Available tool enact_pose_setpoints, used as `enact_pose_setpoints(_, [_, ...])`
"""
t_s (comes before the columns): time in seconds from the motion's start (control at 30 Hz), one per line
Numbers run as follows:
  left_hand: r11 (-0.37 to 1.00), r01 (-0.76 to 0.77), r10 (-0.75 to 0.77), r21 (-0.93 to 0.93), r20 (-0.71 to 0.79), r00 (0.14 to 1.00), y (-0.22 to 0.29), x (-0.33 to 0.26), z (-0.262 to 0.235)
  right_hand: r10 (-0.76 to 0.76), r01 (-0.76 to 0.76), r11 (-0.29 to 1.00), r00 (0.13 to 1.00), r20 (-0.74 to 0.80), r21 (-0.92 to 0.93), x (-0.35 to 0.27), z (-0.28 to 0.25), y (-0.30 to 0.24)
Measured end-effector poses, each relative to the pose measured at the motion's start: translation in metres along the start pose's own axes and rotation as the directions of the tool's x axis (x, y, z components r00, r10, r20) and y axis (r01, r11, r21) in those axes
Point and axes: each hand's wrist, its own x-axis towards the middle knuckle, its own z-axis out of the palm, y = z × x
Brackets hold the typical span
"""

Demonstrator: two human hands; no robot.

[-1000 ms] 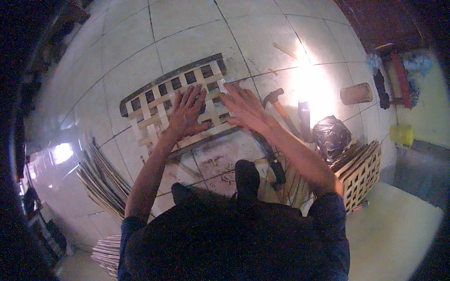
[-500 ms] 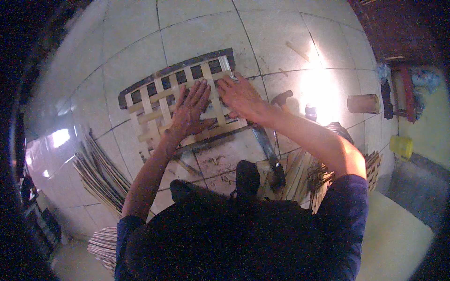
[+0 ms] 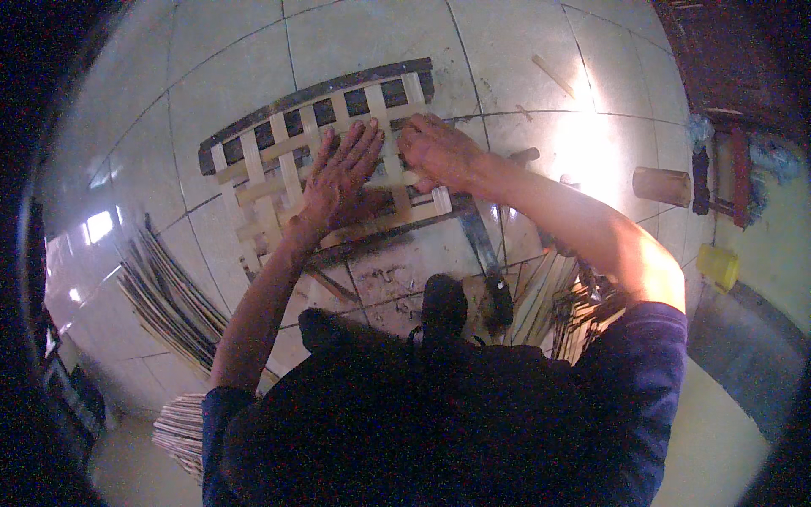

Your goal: The person sits on the floor and assembles a wooden lattice by placing thin wooden strips across a frame. They use a hammer to secure the strips in place and adjust the alignment of the lattice throughout the process.

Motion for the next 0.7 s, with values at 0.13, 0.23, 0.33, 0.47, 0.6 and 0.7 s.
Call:
enact_pose_setpoints(0.13, [1.000, -0.023, 0.023, -0.009, -0.012, 1.000, -0.005, 0.000, 0.000, -0.024, 0.017, 0.997, 0.997, -0.078, -0.079, -0.001, 0.008, 0.003])
enact_pose_setpoints(0.23, [0.998, 0.003, -0.005, -0.062, -0.029, 1.000, -0.005, -0.003, 0.007, -0.039, 0.037, 0.999, 0.998, -0.052, -0.031, -0.002, 0.006, 0.006])
enact_pose_setpoints(0.33, [0.997, -0.048, 0.045, -0.056, -0.058, 0.997, -0.004, -0.003, -0.003, 0.085, -0.079, 0.995, 0.992, -0.094, 0.060, -0.015, -0.001, -0.004])
enact_pose_setpoints(0.47, [0.994, -0.060, 0.042, -0.096, -0.180, 0.983, -0.008, -0.014, 0.012, 0.182, -0.180, 0.983, 0.981, -0.073, 0.040, -0.015, -0.017, -0.032])
enact_pose_setpoints(0.6, [0.990, 0.025, -0.077, -0.138, -0.383, 0.920, 0.010, -0.042, -0.008, 0.284, -0.251, 0.944, 0.948, -0.144, 0.215, -0.036, -0.013, -0.046])
enact_pose_setpoints(0.7, [0.901, 0.235, -0.394, -0.365, -0.461, 0.795, -0.006, -0.100, -0.009, 0.384, -0.307, 0.893, 0.900, -0.205, 0.328, -0.048, -0.010, -0.053])
